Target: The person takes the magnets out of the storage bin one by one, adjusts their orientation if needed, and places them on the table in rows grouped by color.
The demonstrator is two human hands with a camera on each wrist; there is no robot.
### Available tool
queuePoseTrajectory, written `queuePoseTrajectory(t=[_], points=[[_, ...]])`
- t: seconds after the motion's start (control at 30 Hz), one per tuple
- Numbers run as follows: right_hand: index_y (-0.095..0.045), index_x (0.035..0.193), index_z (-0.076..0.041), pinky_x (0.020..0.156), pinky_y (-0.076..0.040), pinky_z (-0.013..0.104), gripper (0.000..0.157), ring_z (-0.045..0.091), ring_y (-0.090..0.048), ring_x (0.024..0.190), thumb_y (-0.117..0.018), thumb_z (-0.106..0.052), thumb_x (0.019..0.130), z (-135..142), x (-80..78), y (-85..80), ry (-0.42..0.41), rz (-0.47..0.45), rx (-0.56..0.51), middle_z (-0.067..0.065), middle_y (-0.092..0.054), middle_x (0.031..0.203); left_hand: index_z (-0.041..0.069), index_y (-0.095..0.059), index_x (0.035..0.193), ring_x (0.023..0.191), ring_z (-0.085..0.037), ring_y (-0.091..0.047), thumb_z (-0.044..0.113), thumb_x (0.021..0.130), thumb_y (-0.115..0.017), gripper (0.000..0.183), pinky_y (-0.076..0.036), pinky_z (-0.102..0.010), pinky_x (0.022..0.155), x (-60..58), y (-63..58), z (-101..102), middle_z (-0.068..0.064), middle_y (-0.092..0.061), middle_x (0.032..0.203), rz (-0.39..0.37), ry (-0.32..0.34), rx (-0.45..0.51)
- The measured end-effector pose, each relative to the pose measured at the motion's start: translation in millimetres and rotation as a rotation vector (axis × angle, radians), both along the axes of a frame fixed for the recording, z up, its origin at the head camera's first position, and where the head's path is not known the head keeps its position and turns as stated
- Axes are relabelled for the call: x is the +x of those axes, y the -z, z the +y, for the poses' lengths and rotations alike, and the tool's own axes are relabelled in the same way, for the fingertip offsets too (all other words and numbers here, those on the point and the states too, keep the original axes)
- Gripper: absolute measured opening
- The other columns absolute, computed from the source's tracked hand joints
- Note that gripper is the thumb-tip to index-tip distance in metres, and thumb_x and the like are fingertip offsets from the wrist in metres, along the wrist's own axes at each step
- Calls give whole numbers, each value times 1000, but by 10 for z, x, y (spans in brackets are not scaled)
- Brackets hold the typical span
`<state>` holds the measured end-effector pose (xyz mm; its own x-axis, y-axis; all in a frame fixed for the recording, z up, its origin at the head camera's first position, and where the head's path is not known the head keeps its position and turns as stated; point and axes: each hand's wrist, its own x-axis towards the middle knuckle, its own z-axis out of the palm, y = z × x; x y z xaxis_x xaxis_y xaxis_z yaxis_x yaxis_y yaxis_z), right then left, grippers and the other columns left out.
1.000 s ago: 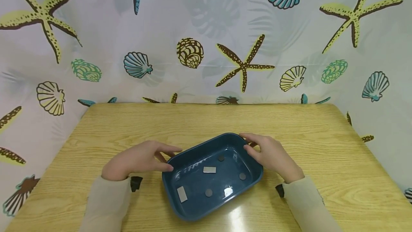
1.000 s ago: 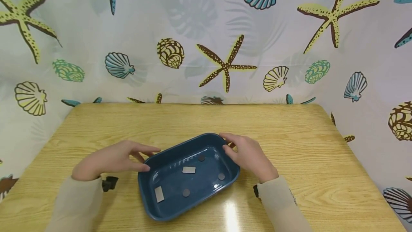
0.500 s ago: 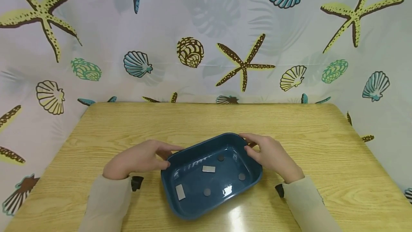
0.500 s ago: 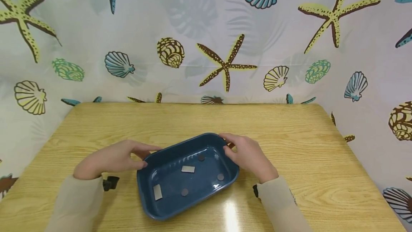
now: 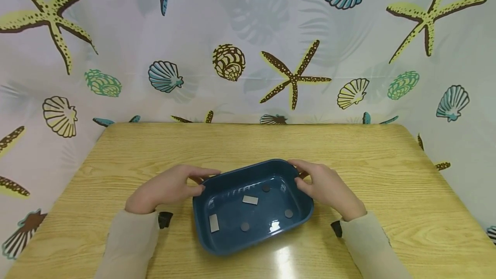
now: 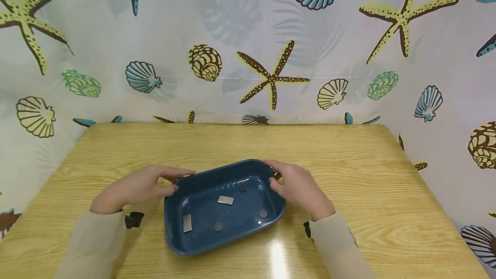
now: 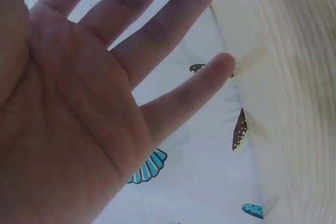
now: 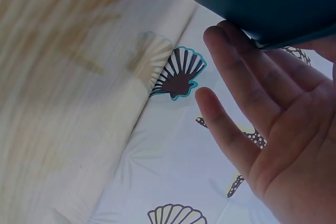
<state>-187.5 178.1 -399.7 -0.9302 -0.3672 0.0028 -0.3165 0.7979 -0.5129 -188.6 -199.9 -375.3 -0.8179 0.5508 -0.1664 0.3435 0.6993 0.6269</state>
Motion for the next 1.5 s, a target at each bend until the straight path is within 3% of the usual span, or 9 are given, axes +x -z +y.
queuePoseTrajectory(t=[0.3, 0.6, 0.97, 1.1, 1.27, 1.4, 1.5], points=[[-52, 152, -18, 55, -41, 26, 55, 16, -68, 87, -63, -16, 98, -17, 0, -29, 0, -29, 13, 11, -75, 119, 16, -58, 148, 121, -34, -67, 7, 102, -57, 47, -57, -37, 87, -47, 60, -13, -15, -65, 143, 67, -22, 2], [-51, 152, -17, 59, -43, 27, 56, 19, -71, 96, -63, -18, 98, -40, -2, -24, 5, -30, 20, 11, -76, 117, 15, -63, 144, 119, -30, -68, 5, 103, -56, 43, -58, -38, 87, -88, 136, 13, -15, -67, 140, 182, -85, -4], [-51, 152, -16, 60, -44, 27, 56, 19, -71, 97, -64, -18, 98, -54, 5, -21, 20, -26, 23, 10, -76, 117, 14, -63, 144, 112, -29, -70, 9, 101, -61, 43, -56, -35, 80, -97, 170, 24, -14, -69, 136, 223, -130, -28], [-52, 152, -16, 63, -46, 27, 56, 20, -72, 99, -64, -18, 97, -54, 7, -12, 22, -23, 21, 10, -76, 116, 12, -59, 147, 112, -32, -68, 15, 98, -67, 50, -56, -37, 80, -71, 125, 1, -16, -65, 142, 182, -119, -63], [-52, 152, -16, 65, -47, 27, 56, 21, -72, 100, -64, -18, 98, -57, 7, -11, 22, -18, 20, 10, -76, 116, 10, -45, 156, 121, -39, -65, 19, 94, -72, 69, -58, -37, 81, -26, 54, -31, -23, -53, 153, 42, -79, -89], [-52, 152, -16, 66, -47, 27, 56, 21, -72, 100, -64, -18, 97, -58, 4, -10, 22, -16, 20, 10, -76, 116, 9, -33, 162, 115, -34, -68, 16, 91, -74, 82, -56, -32, 77, 5, 15, -39, -27, -51, 152, -92, -79, -61], [-52, 152, -17, 65, -47, 27, 56, 20, -72, 100, -64, -18, 97, -56, 3, -8, 21, -16, 17, 9, -76, 116, 9, -29, 163, 109, -29, -71, 16, 88, -76, 89, -56, -32, 77, 16, 5, -52, -27, -53, 149, -152, -76, -31]])
